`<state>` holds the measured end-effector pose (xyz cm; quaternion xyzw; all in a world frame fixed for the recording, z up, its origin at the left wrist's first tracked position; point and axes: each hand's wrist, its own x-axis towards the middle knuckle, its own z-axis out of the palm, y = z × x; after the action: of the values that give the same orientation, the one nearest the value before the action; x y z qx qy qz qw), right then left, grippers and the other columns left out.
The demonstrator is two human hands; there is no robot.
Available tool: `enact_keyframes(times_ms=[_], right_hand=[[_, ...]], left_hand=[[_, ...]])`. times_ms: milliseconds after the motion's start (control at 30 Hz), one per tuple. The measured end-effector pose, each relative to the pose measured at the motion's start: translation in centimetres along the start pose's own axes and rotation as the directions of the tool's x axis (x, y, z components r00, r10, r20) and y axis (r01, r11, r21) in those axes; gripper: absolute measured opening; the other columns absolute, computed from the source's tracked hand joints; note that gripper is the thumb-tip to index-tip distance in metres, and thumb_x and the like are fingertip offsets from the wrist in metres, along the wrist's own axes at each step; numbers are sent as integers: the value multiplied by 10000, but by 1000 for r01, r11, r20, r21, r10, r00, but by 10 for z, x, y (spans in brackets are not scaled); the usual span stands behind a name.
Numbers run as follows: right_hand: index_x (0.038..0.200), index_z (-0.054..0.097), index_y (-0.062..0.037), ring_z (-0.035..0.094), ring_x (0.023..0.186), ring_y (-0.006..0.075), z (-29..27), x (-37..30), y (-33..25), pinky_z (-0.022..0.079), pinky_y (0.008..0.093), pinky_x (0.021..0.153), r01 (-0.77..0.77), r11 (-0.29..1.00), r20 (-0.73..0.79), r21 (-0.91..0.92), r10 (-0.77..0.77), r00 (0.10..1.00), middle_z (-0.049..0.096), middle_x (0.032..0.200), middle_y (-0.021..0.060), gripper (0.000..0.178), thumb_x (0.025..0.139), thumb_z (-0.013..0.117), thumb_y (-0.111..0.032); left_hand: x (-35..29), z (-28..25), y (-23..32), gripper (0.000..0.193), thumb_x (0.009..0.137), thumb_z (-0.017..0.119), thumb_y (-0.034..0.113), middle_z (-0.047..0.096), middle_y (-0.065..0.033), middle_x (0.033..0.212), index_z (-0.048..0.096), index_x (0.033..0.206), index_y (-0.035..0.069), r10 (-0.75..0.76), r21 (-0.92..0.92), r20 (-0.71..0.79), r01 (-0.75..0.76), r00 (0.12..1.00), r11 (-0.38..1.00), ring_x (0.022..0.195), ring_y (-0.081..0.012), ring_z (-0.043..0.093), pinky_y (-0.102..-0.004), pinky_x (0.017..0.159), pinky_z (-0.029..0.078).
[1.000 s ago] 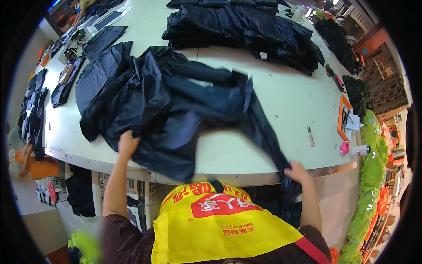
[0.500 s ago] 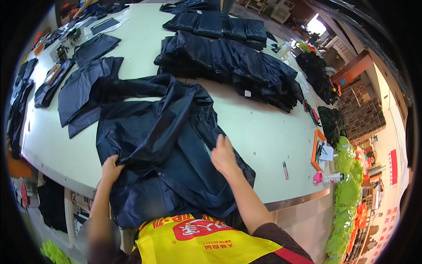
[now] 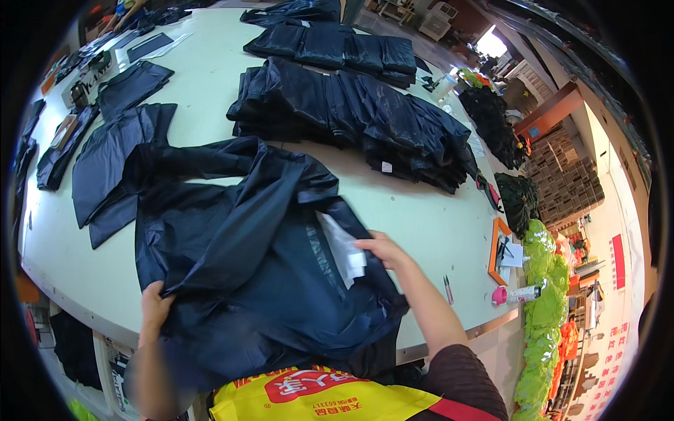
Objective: The person folds a dark jacket on a table, smooths it, and places it into a branded packaging bag. The person then retrieves another jacket from a basket, cuts a tag off with scissors, and folds it before placing it into a bag. The process is repeated for multiple jackets.
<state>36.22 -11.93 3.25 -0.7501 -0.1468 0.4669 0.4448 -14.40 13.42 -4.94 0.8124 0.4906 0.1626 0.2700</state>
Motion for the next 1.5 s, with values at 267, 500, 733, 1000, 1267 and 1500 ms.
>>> enact_keyframes(times_ms=[267, 500, 733, 1000, 1267, 1500], right_hand=[[957, 634, -52, 634, 913, 273, -187, 20, 111, 473, 321, 853, 106, 684, -397, -722, -535, 746, 664, 883, 136, 343, 706, 474, 118], [1278, 440, -97, 421, 1205, 327, -93, -8, 26, 355, 529, 948, -365, -29, -224, -931, -742, 631, 440, 1340, 135, 570, 732, 595, -44], [1259, 446, -19, 454, 1189, 285, -19, 2, 76, 354, 444, 970, 92, -161, 183, -983, -763, 620, 480, 1286, 156, 549, 755, 638, -123], [1111, 537, 17, 510, 1141, 320, -68, -6, 85, 448, 362, 938, 38, -129, 122, -991, -740, 661, 555, 1184, 186, 324, 796, 482, -35], [906, 662, -25, 615, 953, 302, -125, -53, 124, 481, 392, 866, 287, 43, 142, -957, -793, 593, 656, 969, 144, 284, 684, 510, 65], [1156, 579, -32, 482, 1166, 334, 37, -121, 70, 381, 396, 971, 479, 459, 140, -748, -596, 791, 549, 1217, 182, 374, 844, 586, -237]], left_hand=[[23, -27, -63, 337, 566, 736, 125, 644, -210, 738, 641, 837, -53, -248, -53, 156, 258, 956, 965, 698, -299, 637, -382, 700, 484], [44, -78, -6, 517, 500, 771, 134, 667, -117, 836, 631, 962, -52, -230, -109, 470, 314, 852, 943, 743, -225, 632, -331, 733, 494], [-5, -97, -9, 838, 471, 745, 47, 620, -92, 1091, 467, 1258, -21, -59, -744, 605, 590, 794, 313, 1010, -216, 602, -339, 946, 451], [-17, -57, -12, 258, 678, 678, 101, 603, -28, 739, 644, 906, -15, -291, -418, 326, 413, 900, 809, 626, -117, 531, -259, 625, 457], [3, -39, 0, 394, 767, 661, 240, 643, -129, 893, 605, 1017, -60, -328, -729, 252, 402, 910, 554, 748, -196, 618, -301, 680, 512], [8, -47, 4, 388, 777, 652, 244, 649, -129, 876, 598, 993, -74, -371, -685, 426, 562, 825, 464, 758, -194, 624, -294, 711, 510]])
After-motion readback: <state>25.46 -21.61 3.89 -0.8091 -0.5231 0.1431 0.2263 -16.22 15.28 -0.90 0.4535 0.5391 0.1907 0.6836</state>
